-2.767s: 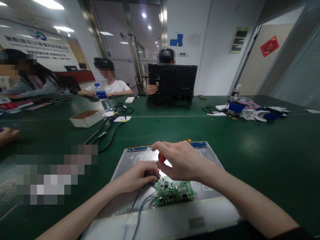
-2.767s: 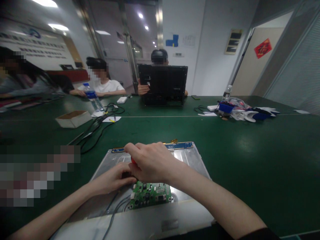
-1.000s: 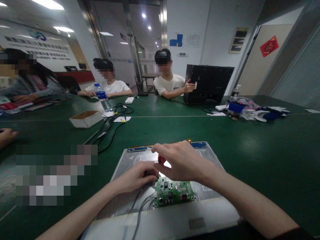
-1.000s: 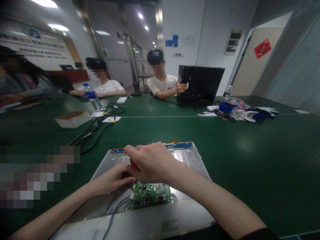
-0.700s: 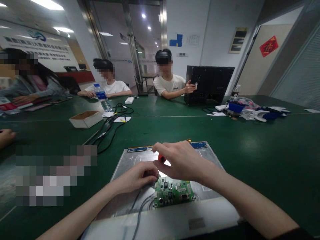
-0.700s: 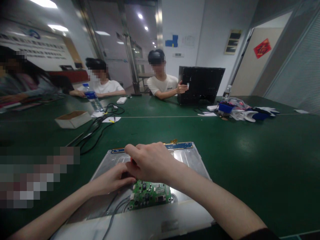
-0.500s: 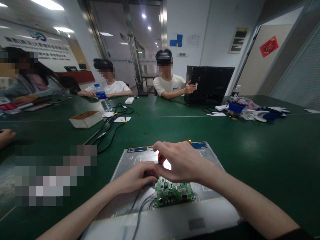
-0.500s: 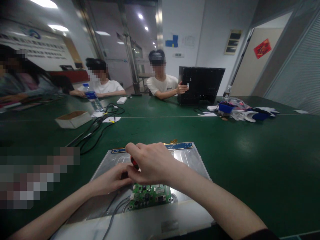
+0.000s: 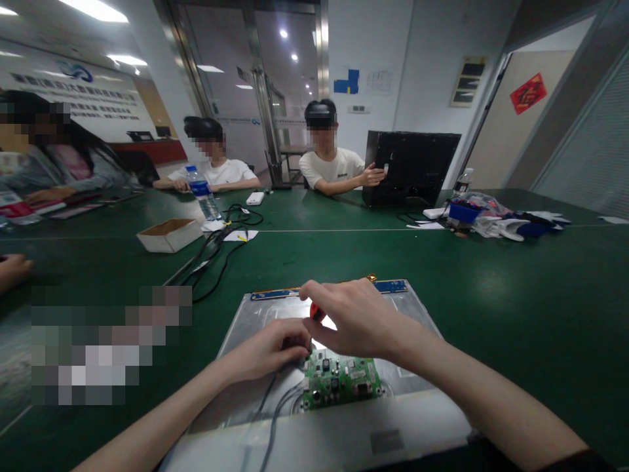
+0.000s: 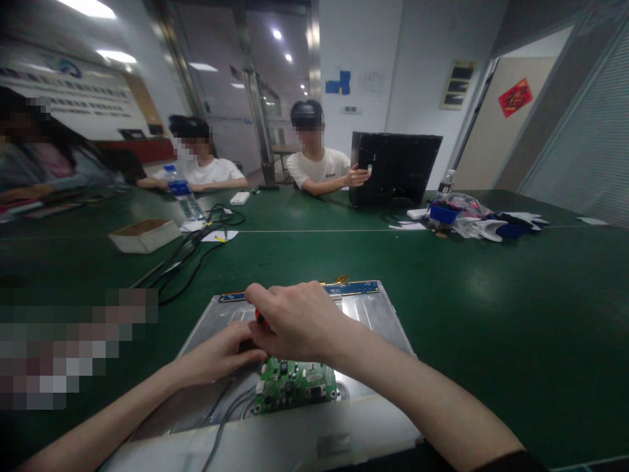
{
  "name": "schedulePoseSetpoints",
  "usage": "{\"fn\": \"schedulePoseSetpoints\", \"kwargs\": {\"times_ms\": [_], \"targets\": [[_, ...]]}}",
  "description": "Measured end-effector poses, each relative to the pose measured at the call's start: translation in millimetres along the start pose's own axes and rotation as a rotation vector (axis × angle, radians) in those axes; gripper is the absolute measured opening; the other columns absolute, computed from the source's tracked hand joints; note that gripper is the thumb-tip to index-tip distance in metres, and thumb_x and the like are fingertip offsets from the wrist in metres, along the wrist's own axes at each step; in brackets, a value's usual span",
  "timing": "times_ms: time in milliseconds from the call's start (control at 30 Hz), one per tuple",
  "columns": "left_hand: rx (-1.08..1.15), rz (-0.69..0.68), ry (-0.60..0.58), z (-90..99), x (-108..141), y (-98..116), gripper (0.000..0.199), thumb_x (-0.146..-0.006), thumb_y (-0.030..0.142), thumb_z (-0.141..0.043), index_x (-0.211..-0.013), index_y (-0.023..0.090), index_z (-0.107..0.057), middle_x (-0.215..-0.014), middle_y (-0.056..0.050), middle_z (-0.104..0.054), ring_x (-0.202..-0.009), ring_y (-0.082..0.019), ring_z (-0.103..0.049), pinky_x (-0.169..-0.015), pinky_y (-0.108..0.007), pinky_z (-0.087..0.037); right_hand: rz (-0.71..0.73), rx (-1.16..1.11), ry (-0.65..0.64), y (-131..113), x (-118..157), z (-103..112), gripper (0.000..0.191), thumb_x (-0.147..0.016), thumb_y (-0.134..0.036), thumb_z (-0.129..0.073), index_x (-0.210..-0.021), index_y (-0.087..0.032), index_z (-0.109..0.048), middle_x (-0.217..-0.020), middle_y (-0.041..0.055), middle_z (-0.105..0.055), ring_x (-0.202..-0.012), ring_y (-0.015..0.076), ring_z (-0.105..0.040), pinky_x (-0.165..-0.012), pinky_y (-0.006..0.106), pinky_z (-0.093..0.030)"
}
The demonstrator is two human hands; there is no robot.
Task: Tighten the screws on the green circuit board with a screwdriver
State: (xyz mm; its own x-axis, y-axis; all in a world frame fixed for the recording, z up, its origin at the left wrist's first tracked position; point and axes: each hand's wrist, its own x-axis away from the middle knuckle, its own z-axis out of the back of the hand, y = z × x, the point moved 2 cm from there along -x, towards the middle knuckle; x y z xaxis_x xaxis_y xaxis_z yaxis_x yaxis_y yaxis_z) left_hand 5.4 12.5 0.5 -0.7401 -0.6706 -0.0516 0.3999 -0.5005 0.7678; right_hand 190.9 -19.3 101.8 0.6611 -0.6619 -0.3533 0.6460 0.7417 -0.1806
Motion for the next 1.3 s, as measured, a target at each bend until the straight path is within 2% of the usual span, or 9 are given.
{"fn": "schedulePoseSetpoints", "kwargs": {"times_ms": [267,433,767,1100,1300], "targets": [[0.011,-0.012,-0.016,-0.3,-0.2,2.8,0.005,-0.085,0.02,-0.055,-0.086,0.017,-0.058,-0.078,-0.001,-0.063,-0.071,-0.017,-0.057,-0.065,-0.026,-0.044,0.011,0.003,0.006,2.1,1.5,-0.1,0.018,-0.089,-0.031,-0.046,-0.102,-0.019,-0.05,-0.089,0.003,-0.07,-0.065,0.0139,-0.057,-0.052,0.028,-0.023],[-0.013,-0.034,-0.006,-0.1,-0.6,2.1,0.005,-0.084,0.019,-0.056,-0.082,0.016,-0.06,-0.079,-0.002,-0.062,-0.072,-0.017,-0.056,-0.065,-0.026,-0.043,0.052,-0.002,0.016,1.7,1.6,0.6,0.022,-0.084,-0.026,-0.048,-0.104,-0.018,-0.05,-0.09,0.0033,-0.068,-0.064,0.0136,-0.055,-0.051,0.027,-0.023],[0.01,-0.013,-0.037,-0.6,-0.6,-4.1,0.005,-0.084,0.018,-0.054,-0.084,0.016,-0.059,-0.078,0.0,-0.061,-0.07,-0.015,-0.055,-0.062,-0.025,-0.042,0.008,-0.02,0.015,2.6,-0.1,-2.3,0.019,-0.086,-0.027,-0.046,-0.103,-0.019,-0.05,-0.088,0.0017,-0.071,-0.066,0.015,-0.061,-0.053,0.027,-0.025],[-0.012,0.029,-0.038,0.8,-0.5,2.7,0.007,-0.085,0.019,-0.054,-0.086,0.017,-0.06,-0.08,-0.001,-0.063,-0.072,-0.016,-0.057,-0.065,-0.027,-0.044,-0.02,0.018,0.02,3.1,-0.1,-2.4,0.017,-0.087,-0.028,-0.048,-0.101,-0.019,-0.051,-0.083,0.0012,-0.071,-0.063,0.0145,-0.059,-0.052,0.027,-0.023],[-0.009,0.02,-0.024,0.8,-0.6,3.1,0.006,-0.084,0.019,-0.055,-0.086,0.017,-0.061,-0.081,-0.001,-0.063,-0.072,-0.016,-0.057,-0.065,-0.026,-0.044,-0.017,0.001,0.038,3.7,-0.3,-2.5,0.019,-0.086,-0.027,-0.049,-0.104,-0.019,-0.05,-0.087,0.0011,-0.071,-0.065,0.015,-0.06,-0.052,0.027,-0.024]]}}
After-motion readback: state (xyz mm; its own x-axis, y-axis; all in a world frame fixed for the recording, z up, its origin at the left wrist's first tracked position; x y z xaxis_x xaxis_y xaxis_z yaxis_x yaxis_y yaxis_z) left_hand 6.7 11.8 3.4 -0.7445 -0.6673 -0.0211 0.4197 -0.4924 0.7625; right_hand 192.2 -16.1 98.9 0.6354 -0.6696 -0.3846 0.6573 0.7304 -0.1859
